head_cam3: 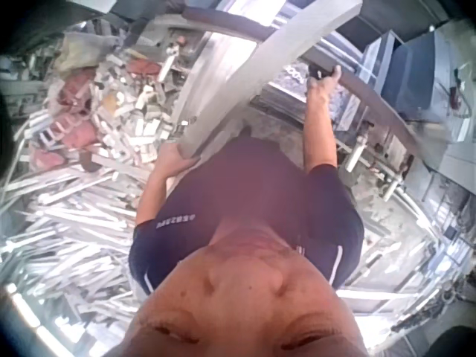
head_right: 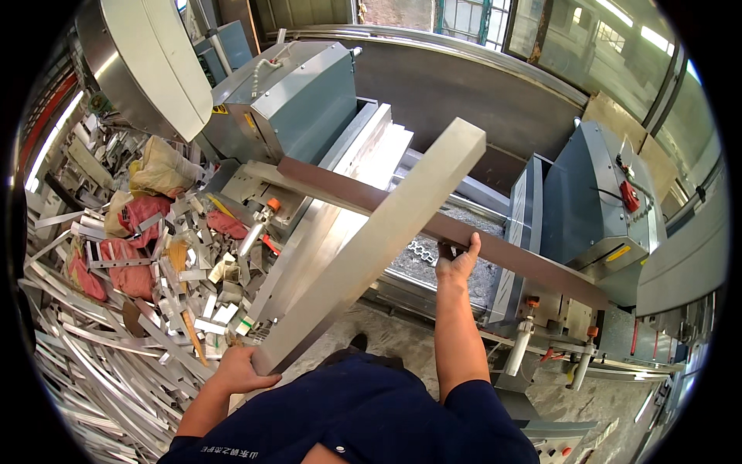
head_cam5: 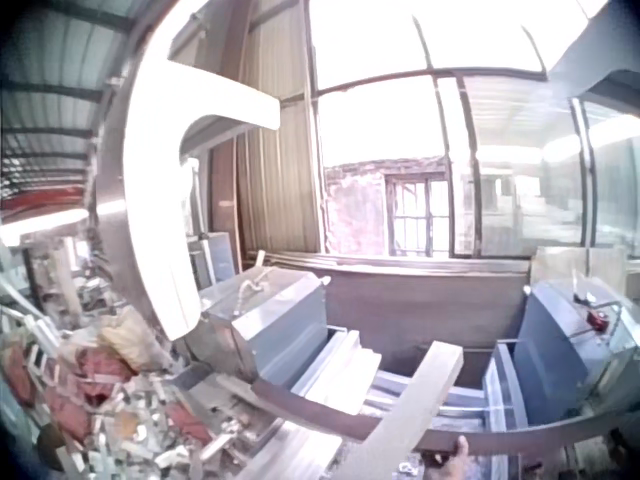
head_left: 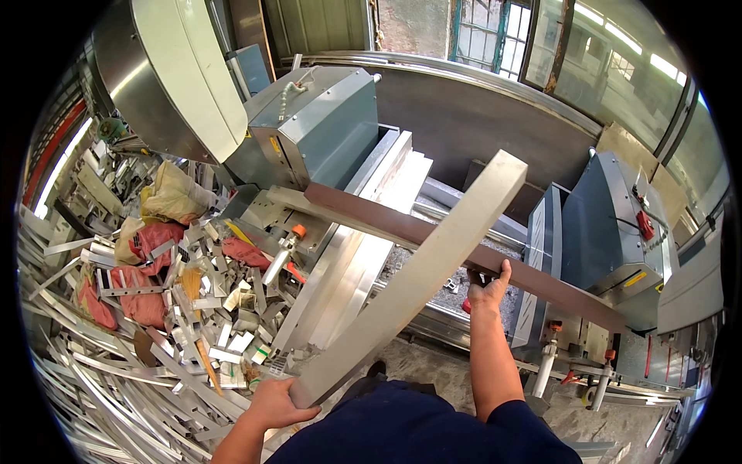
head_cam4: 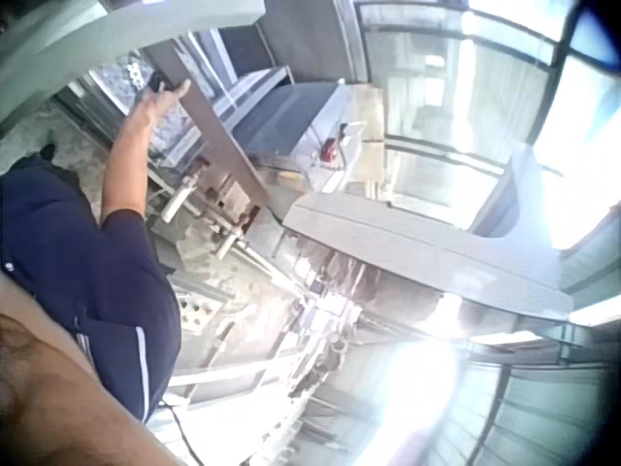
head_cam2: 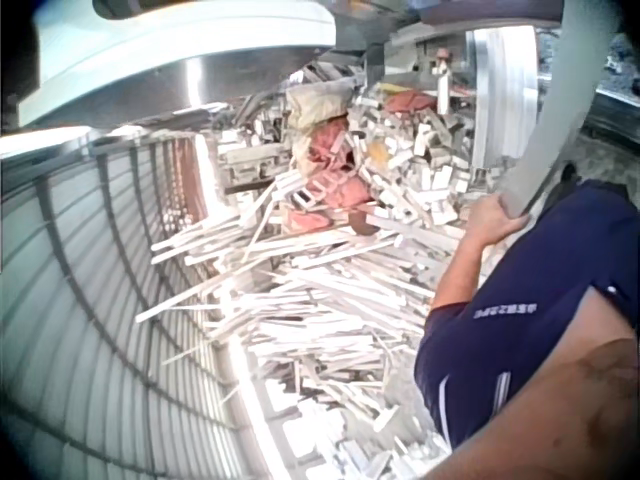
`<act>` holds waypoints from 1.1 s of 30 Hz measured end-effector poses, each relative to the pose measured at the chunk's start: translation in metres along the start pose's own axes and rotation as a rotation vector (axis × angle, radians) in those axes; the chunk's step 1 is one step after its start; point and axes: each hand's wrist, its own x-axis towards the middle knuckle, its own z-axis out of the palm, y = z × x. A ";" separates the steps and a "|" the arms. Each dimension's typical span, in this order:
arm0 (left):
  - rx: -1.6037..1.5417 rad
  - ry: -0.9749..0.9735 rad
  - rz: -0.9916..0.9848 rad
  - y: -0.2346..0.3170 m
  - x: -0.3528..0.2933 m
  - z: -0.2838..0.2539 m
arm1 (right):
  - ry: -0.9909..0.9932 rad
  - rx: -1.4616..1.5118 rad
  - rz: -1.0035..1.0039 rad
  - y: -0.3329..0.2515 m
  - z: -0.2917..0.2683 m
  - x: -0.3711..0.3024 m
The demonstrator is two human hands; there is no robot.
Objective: The person walks through a cluttered workshop carrying long metal bars. They place the bars into a cutting machine, operate the controls to cut the metal, and then remove the cut pieces. The person repeats this process with multiple bars, stacking the finished pieces nearby.
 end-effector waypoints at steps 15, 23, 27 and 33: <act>0.001 0.059 -0.026 -0.029 0.050 0.010 | -0.613 -2.158 -1.549 -0.059 0.059 -0.002; -0.075 0.374 -0.163 -0.058 0.021 0.019 | -0.682 -2.631 -0.679 -0.073 0.061 -0.058; -0.030 0.485 -0.321 -0.075 0.000 0.018 | -0.723 -2.472 0.002 -0.095 0.019 -0.137; -0.309 0.618 -0.234 -0.090 -0.017 0.032 | -0.428 -1.909 0.653 -0.153 -0.136 -0.176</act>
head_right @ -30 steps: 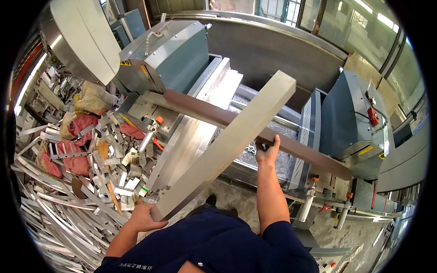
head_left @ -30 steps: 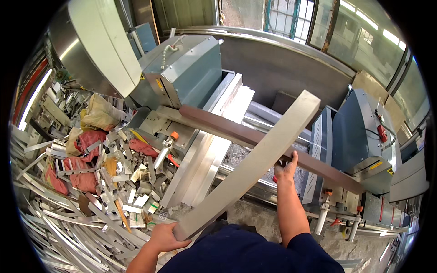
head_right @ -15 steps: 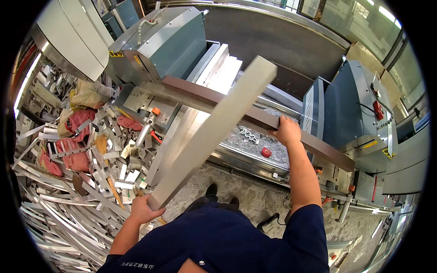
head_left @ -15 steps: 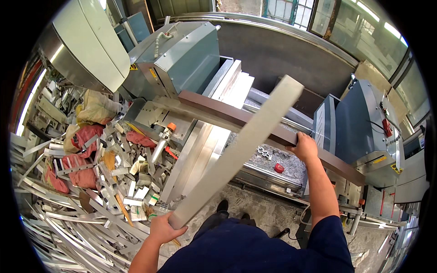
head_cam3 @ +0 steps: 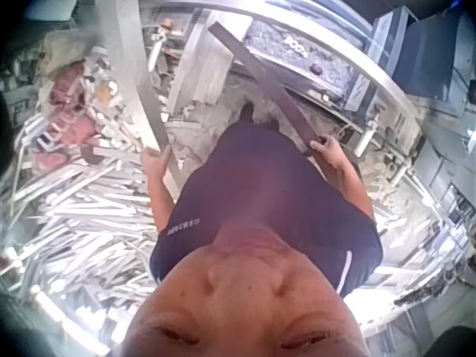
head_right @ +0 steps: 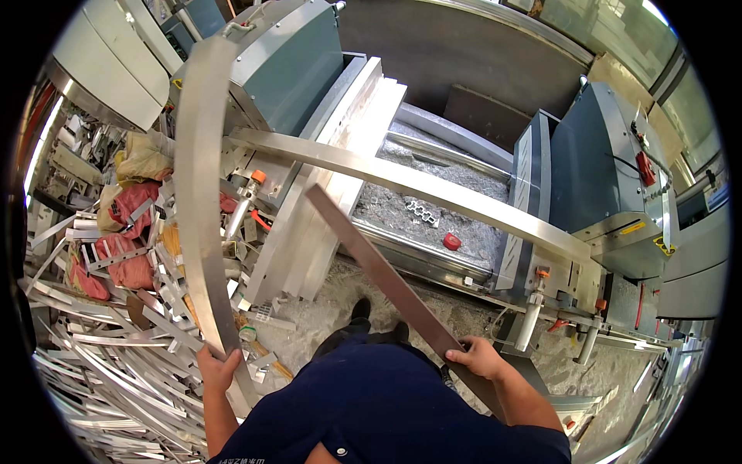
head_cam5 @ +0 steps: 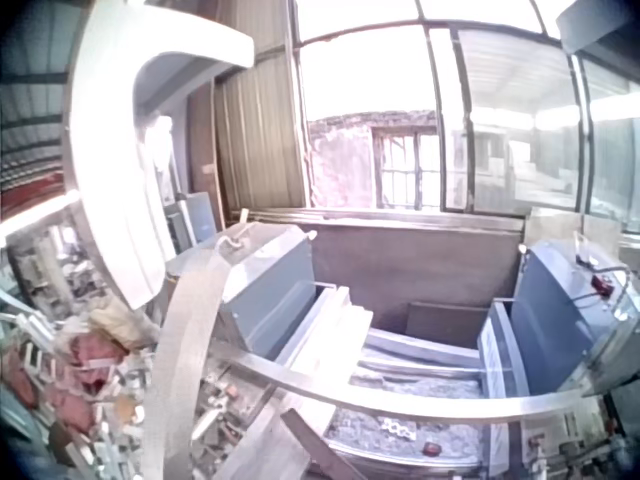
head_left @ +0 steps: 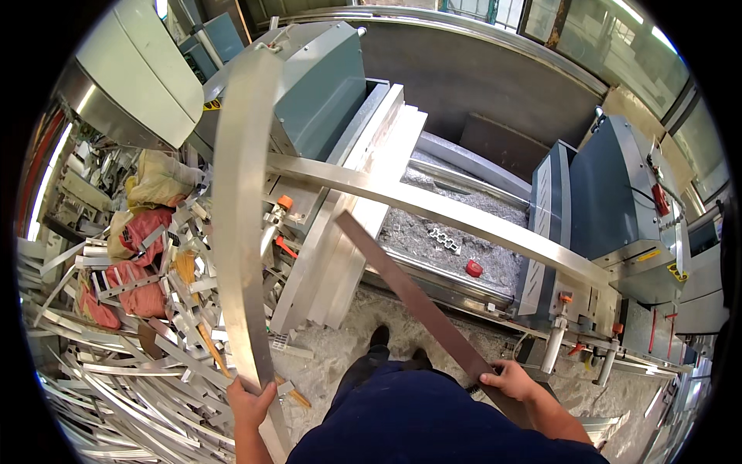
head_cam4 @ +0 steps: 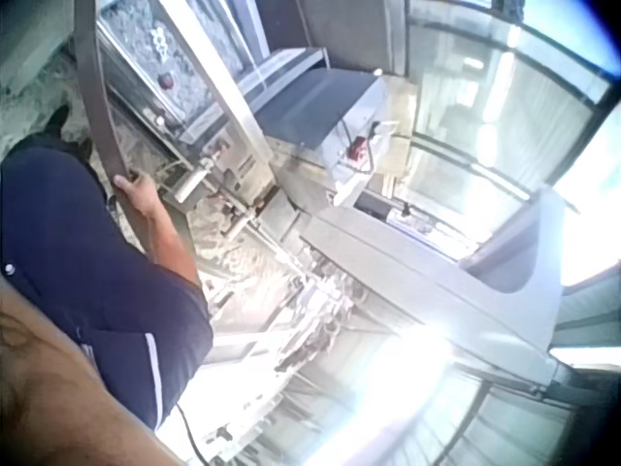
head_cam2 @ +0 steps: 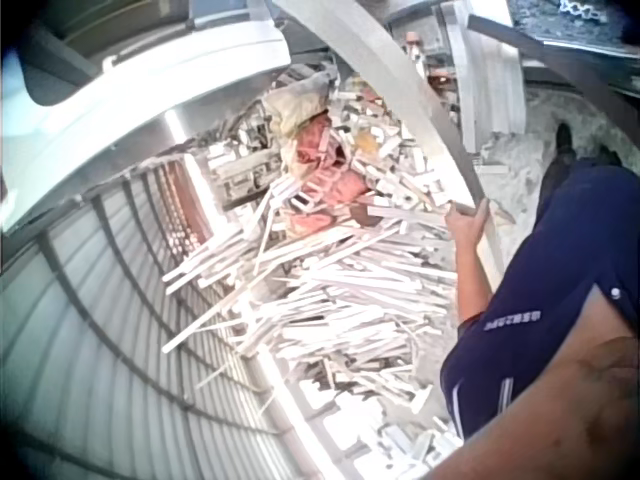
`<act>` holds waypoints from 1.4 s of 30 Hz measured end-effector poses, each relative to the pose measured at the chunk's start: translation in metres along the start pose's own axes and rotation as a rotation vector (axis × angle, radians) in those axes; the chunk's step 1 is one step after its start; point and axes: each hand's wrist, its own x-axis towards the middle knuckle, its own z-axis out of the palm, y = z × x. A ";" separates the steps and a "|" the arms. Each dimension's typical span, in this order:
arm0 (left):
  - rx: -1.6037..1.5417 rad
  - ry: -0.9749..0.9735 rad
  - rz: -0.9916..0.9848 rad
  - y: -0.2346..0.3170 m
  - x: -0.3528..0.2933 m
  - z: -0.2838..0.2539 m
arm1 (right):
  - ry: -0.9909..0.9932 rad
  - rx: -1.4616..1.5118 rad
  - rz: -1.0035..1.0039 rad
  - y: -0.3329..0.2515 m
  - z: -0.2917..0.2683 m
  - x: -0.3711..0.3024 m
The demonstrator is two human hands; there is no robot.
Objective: The person walks through a cluttered workshop carrying long metal bars. They place the bars into a cutting machine, operate the controls to cut the metal, and then remove the cut pieces. The person repeats this process with multiple bars, stacking the finished pieces nearby.
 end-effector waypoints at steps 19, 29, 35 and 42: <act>0.228 -0.134 -0.015 -0.021 -0.016 -0.002 | 0.645 -0.158 -0.160 -0.045 -0.035 0.321; 0.279 -0.290 -0.095 0.002 0.030 0.013 | 0.909 -0.174 -0.360 -0.090 -0.043 0.416; 0.427 -0.280 -0.013 0.006 0.043 0.026 | 0.310 0.040 -0.427 -0.173 -0.017 0.432; 0.198 -0.566 0.084 0.038 0.086 0.073 | -0.504 0.064 -0.608 -0.193 0.060 0.261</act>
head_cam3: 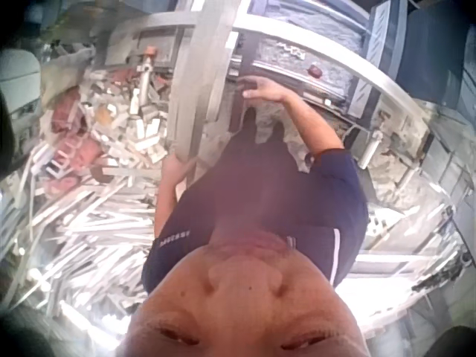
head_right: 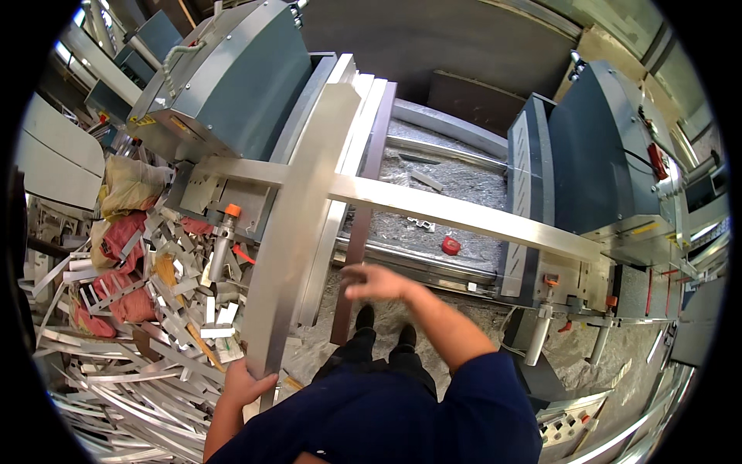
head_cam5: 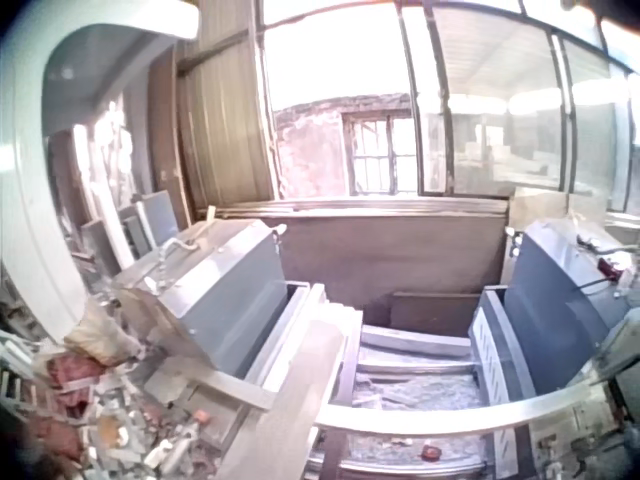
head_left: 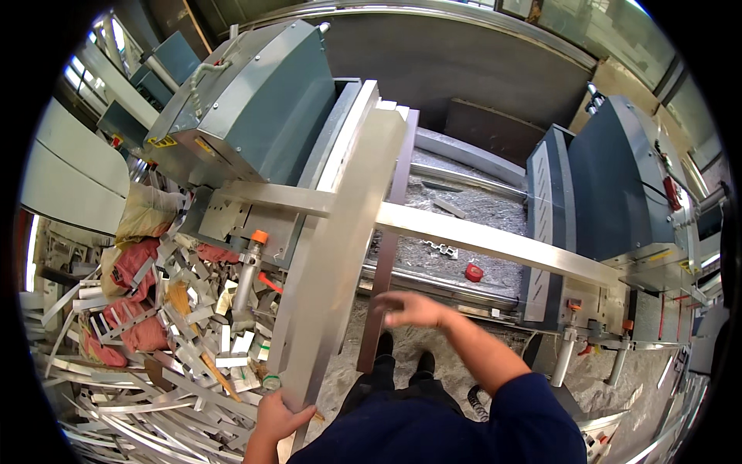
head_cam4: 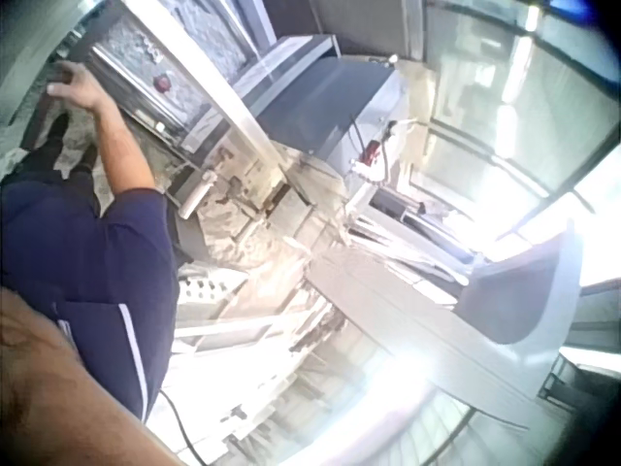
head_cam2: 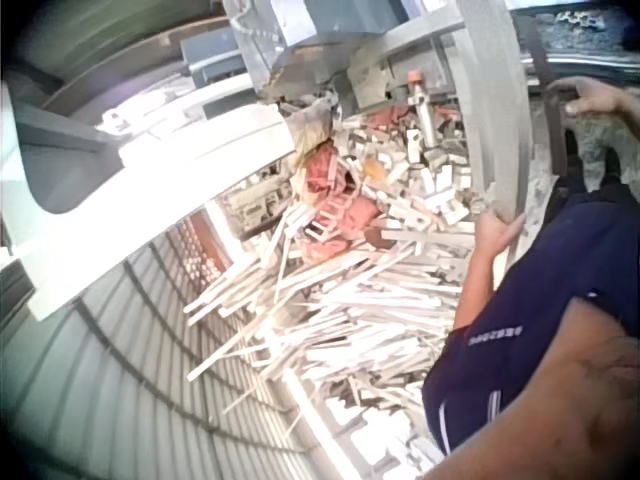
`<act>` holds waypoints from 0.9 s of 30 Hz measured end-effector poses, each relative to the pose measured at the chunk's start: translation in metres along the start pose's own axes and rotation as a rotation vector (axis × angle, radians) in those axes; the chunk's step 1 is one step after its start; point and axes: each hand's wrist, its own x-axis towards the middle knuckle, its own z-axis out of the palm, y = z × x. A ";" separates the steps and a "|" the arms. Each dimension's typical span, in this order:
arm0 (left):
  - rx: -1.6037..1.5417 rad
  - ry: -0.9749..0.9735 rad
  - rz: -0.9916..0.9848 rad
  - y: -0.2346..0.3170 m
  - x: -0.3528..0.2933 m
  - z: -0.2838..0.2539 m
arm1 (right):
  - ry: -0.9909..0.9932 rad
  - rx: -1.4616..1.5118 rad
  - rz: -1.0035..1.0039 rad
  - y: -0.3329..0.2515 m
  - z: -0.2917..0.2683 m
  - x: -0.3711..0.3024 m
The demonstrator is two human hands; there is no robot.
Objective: The person walks through a cluttered workshop carrying long metal bars. They place the bars into a cutting machine, operate the controls to cut the metal, and then remove the cut pieces. The person repeats this process with multiple bars, stacking the finished pieces nearby.
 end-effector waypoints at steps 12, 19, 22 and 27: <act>0.567 -0.378 0.143 0.114 0.009 -0.002 | 0.700 1.153 -0.197 -0.050 0.103 -0.167; 0.602 -0.089 0.478 0.143 0.066 -0.013 | 1.029 1.146 -0.384 -0.014 0.066 -0.225; 0.695 0.034 0.711 0.199 0.115 -0.007 | 1.120 1.103 -0.406 0.001 0.011 -0.228; 0.702 0.025 0.778 0.279 0.199 0.017 | 1.188 0.801 0.001 0.008 -0.072 -0.244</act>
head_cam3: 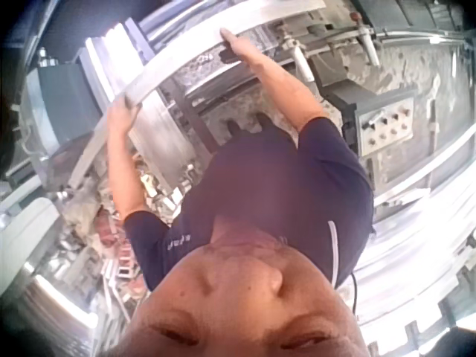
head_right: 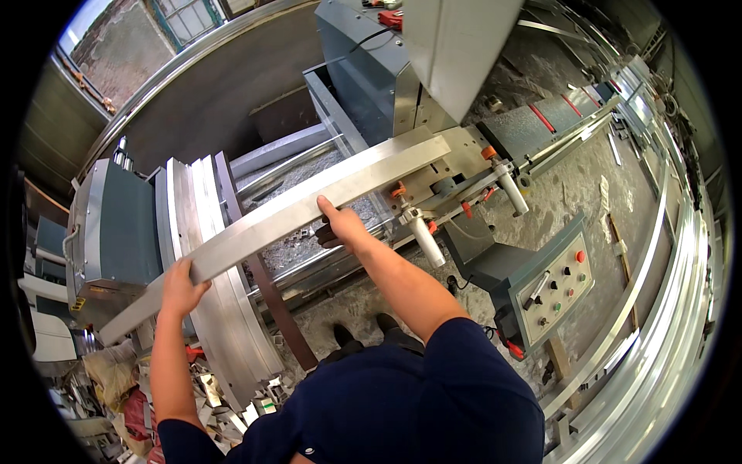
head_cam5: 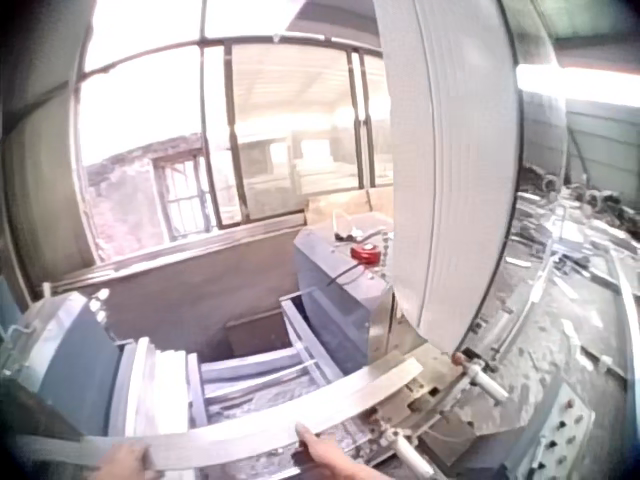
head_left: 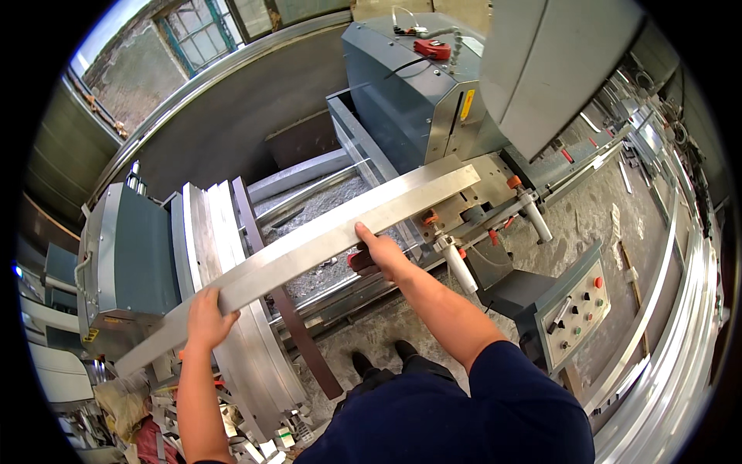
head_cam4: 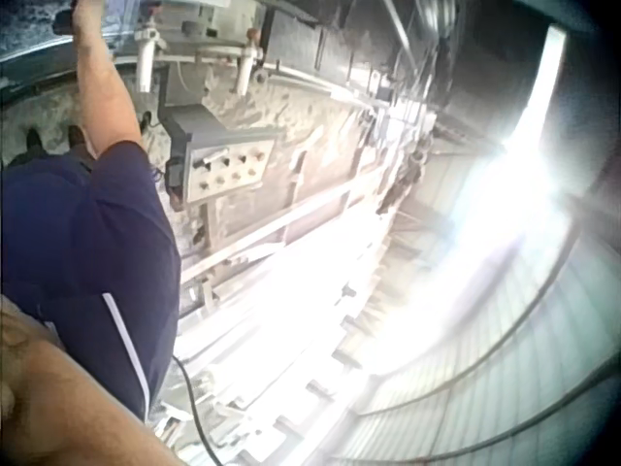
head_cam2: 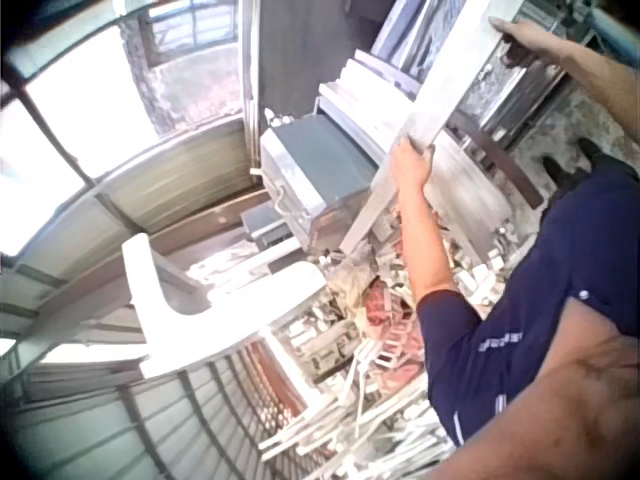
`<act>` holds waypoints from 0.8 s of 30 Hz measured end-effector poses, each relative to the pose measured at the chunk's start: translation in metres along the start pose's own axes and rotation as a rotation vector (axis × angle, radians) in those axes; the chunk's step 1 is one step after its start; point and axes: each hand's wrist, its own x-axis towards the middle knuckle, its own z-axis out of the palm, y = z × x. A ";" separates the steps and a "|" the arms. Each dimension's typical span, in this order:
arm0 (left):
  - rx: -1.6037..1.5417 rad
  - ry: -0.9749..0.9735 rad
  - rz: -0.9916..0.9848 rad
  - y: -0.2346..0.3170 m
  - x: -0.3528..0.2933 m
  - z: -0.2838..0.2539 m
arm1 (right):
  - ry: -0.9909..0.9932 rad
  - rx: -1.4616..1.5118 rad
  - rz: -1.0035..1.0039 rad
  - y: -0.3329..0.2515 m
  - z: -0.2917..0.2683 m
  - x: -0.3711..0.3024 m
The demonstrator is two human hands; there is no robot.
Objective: The person walks through a cluttered workshop carrying long metal bars. They place the bars into a cutting machine, operate the controls to cut the metal, and then remove the cut pieces. The person repeats this process with multiple bars, stacking the finished pieces nearby.
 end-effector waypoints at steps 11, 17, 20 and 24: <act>0.126 -0.015 0.015 0.006 0.039 0.094 | 0.091 -0.443 -0.011 0.038 -0.010 0.028; 0.189 -0.014 0.075 -0.016 0.054 0.095 | 0.031 -0.047 -0.035 0.040 -0.012 0.027; 0.153 -0.027 0.046 -0.033 0.043 0.100 | 0.057 -0.067 0.023 0.042 0.002 0.025; 0.127 -0.053 0.050 -0.040 0.037 0.091 | 0.027 -0.118 0.074 0.069 0.001 -0.005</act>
